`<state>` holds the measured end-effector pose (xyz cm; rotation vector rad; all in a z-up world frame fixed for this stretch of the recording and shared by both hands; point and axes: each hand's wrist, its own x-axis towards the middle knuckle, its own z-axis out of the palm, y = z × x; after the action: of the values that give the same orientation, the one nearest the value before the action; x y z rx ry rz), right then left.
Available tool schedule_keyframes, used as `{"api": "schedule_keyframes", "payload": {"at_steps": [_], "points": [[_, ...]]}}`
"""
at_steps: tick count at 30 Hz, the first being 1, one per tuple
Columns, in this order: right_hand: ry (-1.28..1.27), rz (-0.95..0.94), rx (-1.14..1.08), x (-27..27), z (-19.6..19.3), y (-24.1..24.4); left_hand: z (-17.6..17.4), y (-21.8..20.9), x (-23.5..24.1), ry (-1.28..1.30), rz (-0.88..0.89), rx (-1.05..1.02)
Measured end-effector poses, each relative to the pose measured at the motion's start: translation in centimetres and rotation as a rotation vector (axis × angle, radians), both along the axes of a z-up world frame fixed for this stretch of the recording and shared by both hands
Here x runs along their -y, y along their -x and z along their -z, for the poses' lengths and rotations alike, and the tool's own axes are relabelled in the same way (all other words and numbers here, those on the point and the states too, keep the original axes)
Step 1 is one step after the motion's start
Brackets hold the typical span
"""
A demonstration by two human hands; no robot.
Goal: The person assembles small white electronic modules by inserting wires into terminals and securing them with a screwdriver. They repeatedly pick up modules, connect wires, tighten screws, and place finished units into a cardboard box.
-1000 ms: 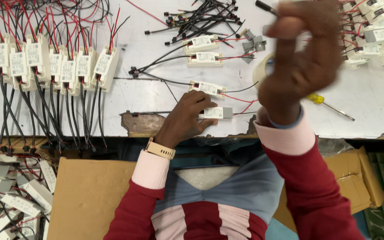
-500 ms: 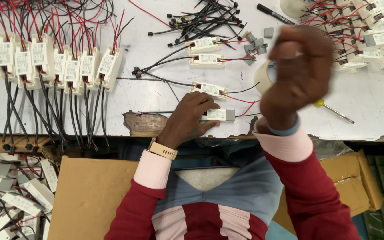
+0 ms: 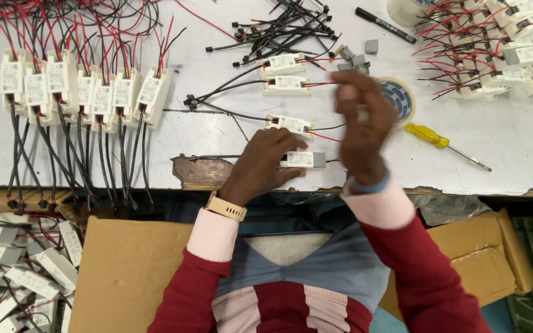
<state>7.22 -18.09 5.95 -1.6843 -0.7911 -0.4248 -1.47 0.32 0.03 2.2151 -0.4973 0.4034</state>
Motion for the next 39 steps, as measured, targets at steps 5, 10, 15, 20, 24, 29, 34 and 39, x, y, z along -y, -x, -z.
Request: {"api": "schedule_keyframes", "payload": {"at_steps": [5, 10, 15, 20, 24, 29, 34, 39], "points": [[0.122, 0.138, -0.085, 3.8, -0.4, 3.9, -0.5, -0.1, 0.0, -0.042, 0.004, 0.062], [0.122, 0.405, 0.084, 4.6, 5.8, 6.0, -1.1, 0.8, 0.2, -0.077, -0.101, 0.221], [0.169, 0.267, -0.197, 5.5, 8.6, 3.9, -4.8, 5.8, -0.7, -0.268, -0.212, 0.34], [0.139, 0.188, -0.324, 7.1, 9.8, 3.1, -9.8, 14.2, -6.0, -0.456, -0.583, 0.543], [0.222, 0.122, -0.213, 6.7, 9.5, 3.3, -11.8, 23.0, -11.9, -0.354, -1.156, 0.331], [0.355, 0.132, -0.214, 6.2, 7.0, 4.3, -12.5, 28.2, -14.5, 0.274, -1.388, 0.16], [0.337, 0.151, -0.215, 5.7, 8.5, 3.4, -9.2, 25.5, -10.2, 1.055, -1.07, -0.004], [0.386, 0.203, -0.11, 6.1, 10.0, 2.6, -3.2, 14.0, -3.7, 1.66, -0.702, -0.183]]}}
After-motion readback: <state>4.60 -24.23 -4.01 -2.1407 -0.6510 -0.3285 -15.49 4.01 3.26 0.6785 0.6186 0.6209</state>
